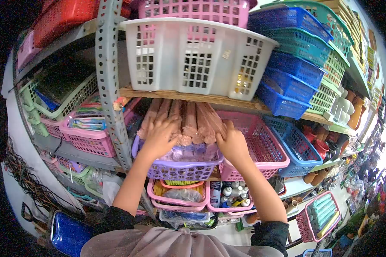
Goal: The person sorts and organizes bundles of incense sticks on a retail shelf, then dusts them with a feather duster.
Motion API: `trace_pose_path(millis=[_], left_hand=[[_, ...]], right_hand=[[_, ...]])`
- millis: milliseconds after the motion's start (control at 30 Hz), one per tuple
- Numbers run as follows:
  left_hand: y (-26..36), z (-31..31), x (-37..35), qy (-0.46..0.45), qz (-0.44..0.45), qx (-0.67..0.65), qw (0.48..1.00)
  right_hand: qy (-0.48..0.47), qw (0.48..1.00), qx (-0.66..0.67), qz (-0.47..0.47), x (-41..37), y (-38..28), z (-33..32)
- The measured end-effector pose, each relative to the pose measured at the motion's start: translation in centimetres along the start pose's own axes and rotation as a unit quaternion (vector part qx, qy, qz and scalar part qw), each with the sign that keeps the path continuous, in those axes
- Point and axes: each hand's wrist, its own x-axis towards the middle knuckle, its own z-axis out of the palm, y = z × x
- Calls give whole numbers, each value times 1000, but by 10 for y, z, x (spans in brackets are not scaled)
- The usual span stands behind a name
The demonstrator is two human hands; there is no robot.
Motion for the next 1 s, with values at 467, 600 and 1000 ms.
trace_pose_path(millis=[467,600,1000], left_hand=[[-5,23,-10,-50,-38,30,998],[-4,23,-10,-55,-48,39,997],[-1,21,-10,-34,-49,74,995]], right_hand=[[-14,966,-233,-111,120,-81,124],[-219,943,-249,-30,127,-98,117],[-168,913,-336,-158,127,-40,152]])
